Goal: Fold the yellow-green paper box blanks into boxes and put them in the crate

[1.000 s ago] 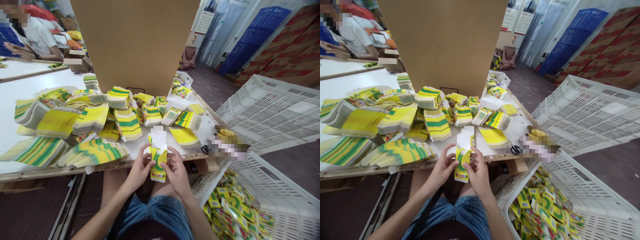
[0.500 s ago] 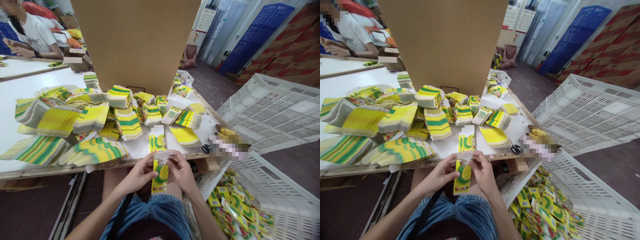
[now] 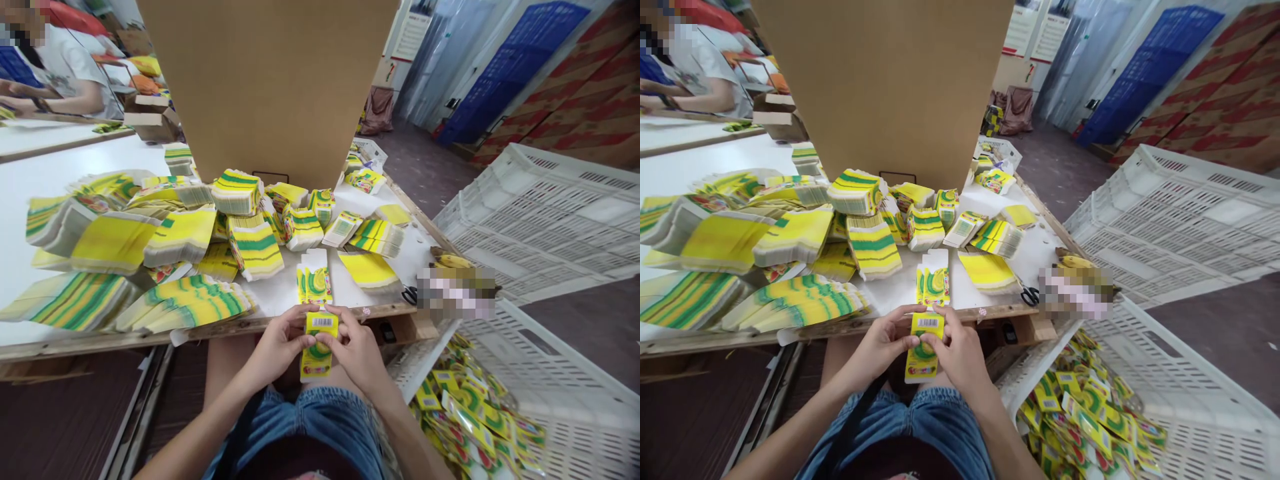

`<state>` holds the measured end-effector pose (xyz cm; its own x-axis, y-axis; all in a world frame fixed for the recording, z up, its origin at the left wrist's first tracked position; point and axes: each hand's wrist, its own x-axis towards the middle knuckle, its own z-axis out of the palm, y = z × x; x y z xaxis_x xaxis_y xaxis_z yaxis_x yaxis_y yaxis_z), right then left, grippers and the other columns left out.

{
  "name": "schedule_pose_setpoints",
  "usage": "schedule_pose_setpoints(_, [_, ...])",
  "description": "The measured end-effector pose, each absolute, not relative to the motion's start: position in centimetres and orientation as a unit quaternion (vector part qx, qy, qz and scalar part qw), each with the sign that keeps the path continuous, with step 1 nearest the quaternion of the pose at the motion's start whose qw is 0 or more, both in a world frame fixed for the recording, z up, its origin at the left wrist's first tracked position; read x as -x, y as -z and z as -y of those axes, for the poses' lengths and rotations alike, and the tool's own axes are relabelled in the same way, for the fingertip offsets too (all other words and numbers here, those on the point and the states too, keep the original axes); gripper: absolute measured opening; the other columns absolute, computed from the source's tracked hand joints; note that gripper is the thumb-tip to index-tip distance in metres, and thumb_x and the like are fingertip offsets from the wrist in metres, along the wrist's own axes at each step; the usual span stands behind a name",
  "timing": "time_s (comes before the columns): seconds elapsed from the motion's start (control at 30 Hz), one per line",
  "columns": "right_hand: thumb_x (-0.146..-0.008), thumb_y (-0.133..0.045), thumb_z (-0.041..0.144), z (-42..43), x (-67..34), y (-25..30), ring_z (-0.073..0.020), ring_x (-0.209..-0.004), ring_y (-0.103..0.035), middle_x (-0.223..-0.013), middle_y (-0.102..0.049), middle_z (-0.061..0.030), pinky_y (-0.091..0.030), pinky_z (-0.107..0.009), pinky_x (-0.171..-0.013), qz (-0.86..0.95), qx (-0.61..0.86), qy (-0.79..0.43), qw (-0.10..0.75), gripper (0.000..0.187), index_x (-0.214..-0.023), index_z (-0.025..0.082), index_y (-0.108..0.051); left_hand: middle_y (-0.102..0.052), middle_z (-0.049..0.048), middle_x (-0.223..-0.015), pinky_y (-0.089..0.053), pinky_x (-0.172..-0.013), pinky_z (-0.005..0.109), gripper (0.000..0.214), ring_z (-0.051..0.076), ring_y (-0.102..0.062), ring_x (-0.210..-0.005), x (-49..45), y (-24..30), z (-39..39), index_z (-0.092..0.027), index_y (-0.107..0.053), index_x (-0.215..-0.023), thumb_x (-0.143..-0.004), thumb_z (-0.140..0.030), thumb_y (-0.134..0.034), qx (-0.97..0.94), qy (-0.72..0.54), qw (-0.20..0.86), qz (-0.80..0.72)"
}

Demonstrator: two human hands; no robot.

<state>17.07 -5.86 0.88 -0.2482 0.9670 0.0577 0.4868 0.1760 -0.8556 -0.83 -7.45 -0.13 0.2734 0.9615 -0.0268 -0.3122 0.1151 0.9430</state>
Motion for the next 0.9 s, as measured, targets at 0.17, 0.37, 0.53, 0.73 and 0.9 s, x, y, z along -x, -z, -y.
schedule_pose_setpoints(0.17, [-0.09, -0.054, 0.037, 6.2, -17.6, -0.7, -0.0254, -0.102, -0.066, -0.111, -0.071, -0.0085, -0.052, -0.036, -0.085, 0.668, 0.493, -0.395, 0.394, 0.029, -0.109, 0.023, -0.07, -0.072, 0.0105, -0.106, -0.054, -0.081, 0.032, 0.048, 0.024, -0.068, -0.096, -0.9, 0.3, 7.7, -0.017, -0.059, -0.12, -0.073, -0.016, -0.073, -0.434, -0.48, 0.681, -0.342])
schedule_pose_setpoints(0.37, [-0.087, -0.054, 0.047, 8.1, -25.2, -4.7, -0.0308, -0.094, -0.062, -0.096, -0.071, -0.0094, -0.045, -0.047, -0.086, 0.726, 0.59, -0.189, 0.299, 0.03, -0.093, 0.027, -0.075, -0.064, 0.0123, -0.126, -0.047, -0.101, 0.041, 0.04, 0.026, -0.061, -0.115, -2.1, 1.2, 6.4, -0.019, -0.058, -0.124, -0.085, -0.026, -0.061, -0.598, -0.446, 0.486, -0.455])
schedule_pose_setpoints(0.53, [-0.082, -0.058, 0.048, 6.1, -26.5, -4.2, -0.0309, -0.095, -0.06, -0.098, -0.069, -0.0106, -0.041, -0.046, -0.09, 0.728, 0.624, -0.114, 0.261, 0.031, -0.096, 0.025, -0.074, -0.059, 0.0187, -0.133, -0.029, -0.114, 0.052, 0.031, 0.032, -0.044, -0.133, 0.2, 3.8, 3.2, -0.011, -0.065, -0.114, -0.085, -0.019, -0.056, -0.669, -0.366, 0.326, -0.559])
schedule_pose_setpoints(0.73, [-0.071, -0.069, 0.029, -1.1, -15.8, 2.8, -0.0335, -0.091, -0.062, -0.081, -0.071, -0.0137, -0.038, -0.049, -0.09, 0.626, 0.665, -0.236, 0.331, 0.017, -0.082, 0.016, -0.071, -0.058, 0.0154, -0.134, -0.028, -0.115, 0.047, 0.028, 0.03, -0.045, -0.133, 0.1, 5.4, 2.4, -0.014, -0.07, -0.107, -0.081, -0.016, -0.059, -0.673, -0.371, 0.359, -0.53])
schedule_pose_setpoints(0.9, [-0.081, -0.058, 0.033, -1.9, -14.2, 3.7, -0.0279, -0.094, -0.062, -0.095, -0.07, -0.0141, -0.043, -0.043, -0.088, 0.569, 0.625, -0.294, 0.446, 0.028, -0.102, 0.015, -0.063, -0.065, 0.0144, -0.126, -0.032, -0.112, 0.05, 0.032, 0.032, -0.052, -0.126, 1.0, 4.9, 2.5, -0.017, -0.068, -0.11, -0.08, -0.026, -0.064, -0.61, -0.44, 0.416, -0.511])
